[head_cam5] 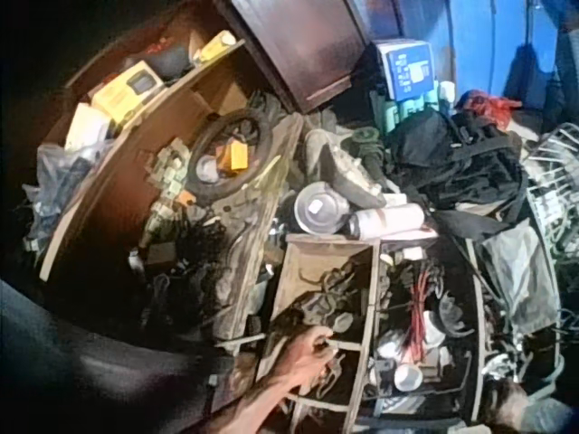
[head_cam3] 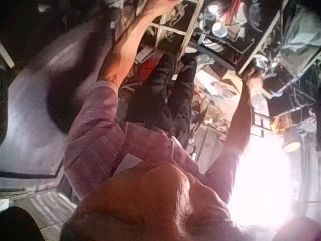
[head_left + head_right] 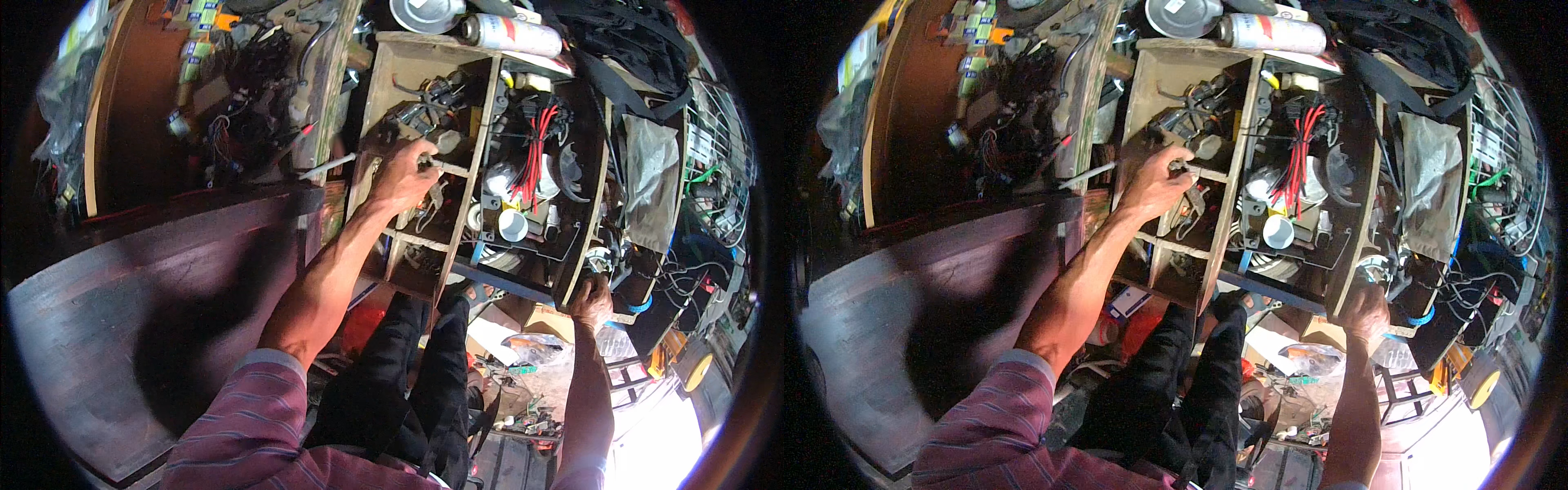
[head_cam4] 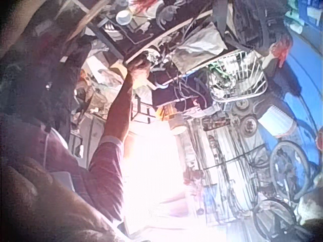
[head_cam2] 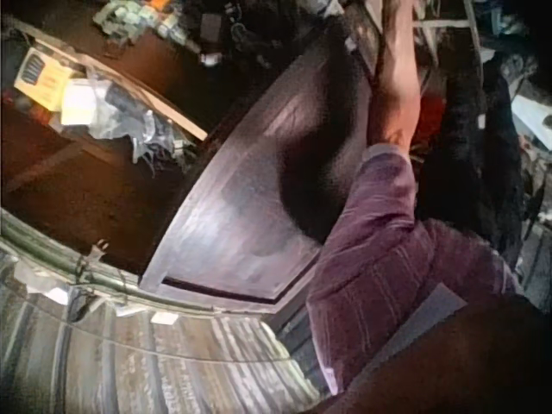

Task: The person receives a key from another person, then enters a cluttered workshop to search for a small electronic component. After locating the component, the person exits the workshop and installs it into the handlebar area of an electric bicycle.

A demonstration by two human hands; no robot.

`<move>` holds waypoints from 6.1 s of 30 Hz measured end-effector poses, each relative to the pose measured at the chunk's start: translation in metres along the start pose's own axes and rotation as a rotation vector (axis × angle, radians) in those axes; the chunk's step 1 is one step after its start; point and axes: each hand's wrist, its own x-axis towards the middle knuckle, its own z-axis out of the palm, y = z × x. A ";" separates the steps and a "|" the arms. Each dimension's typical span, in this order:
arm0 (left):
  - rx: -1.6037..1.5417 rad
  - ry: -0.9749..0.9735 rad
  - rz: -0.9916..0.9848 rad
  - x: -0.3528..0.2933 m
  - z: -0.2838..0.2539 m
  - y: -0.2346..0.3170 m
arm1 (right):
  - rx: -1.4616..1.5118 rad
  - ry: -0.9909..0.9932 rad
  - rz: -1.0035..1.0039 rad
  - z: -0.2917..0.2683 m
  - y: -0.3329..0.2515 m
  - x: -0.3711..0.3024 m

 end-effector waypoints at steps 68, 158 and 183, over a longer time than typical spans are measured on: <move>-0.371 0.173 0.108 -0.242 0.004 -0.112 | 0.922 0.179 0.107 0.029 0.055 0.015; 0.646 0.557 0.080 0.302 -0.342 -0.018 | 0.215 0.195 -0.621 0.028 -0.376 0.147; 0.638 0.813 0.057 0.210 -0.442 -0.184 | 0.195 0.140 -0.618 0.034 -0.377 0.145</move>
